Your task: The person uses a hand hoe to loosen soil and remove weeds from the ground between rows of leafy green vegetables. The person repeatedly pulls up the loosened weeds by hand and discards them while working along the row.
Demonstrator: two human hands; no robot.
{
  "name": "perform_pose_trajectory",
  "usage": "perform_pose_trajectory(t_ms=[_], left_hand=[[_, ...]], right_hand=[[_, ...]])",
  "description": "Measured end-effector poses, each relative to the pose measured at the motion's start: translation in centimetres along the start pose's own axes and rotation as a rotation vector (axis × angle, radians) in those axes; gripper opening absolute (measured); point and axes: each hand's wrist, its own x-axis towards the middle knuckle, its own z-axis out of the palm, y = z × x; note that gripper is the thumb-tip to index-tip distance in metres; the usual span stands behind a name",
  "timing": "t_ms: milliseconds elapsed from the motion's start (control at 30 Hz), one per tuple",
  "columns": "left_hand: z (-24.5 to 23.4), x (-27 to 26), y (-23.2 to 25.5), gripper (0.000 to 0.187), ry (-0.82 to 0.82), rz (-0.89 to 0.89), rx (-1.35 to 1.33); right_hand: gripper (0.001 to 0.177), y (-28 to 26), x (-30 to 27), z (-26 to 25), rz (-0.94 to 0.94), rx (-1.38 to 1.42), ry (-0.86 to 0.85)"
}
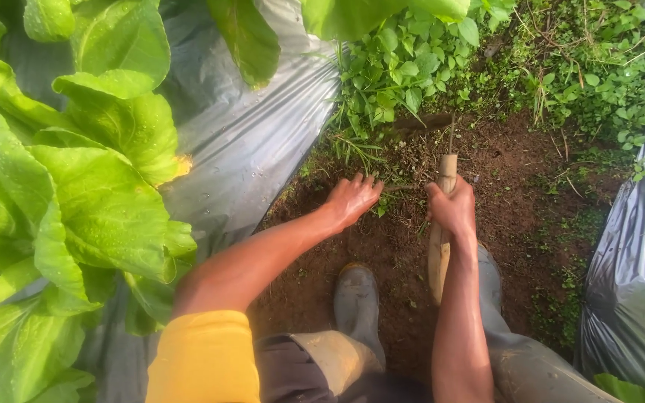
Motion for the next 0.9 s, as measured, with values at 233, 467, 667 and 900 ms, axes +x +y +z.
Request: perform_pose_trajectory(t_ms=[233,467,667,900], left_hand=[[1.2,0.7,-1.0,0.06,0.016,0.006,-0.004],[1.0,0.6,-0.9,0.057,0.03,0.009,-0.003],[3.2,1.4,-1.5,0.058,0.05,0.012,-0.008],[2.1,1.3,-1.0,0.061,0.031,0.003,-0.053]], right_hand=[[0.018,-0.8,0.7,1.3,0.0,-0.201,-0.085],[0.015,0.6,2.0,1.8,-0.025,-0.032,0.027],[0.018,2.2,1.3,0.0,0.026,-0.214,-0.084],[0.019,1.7,3.2,2.6,-0.042,-0.039,0.075]])
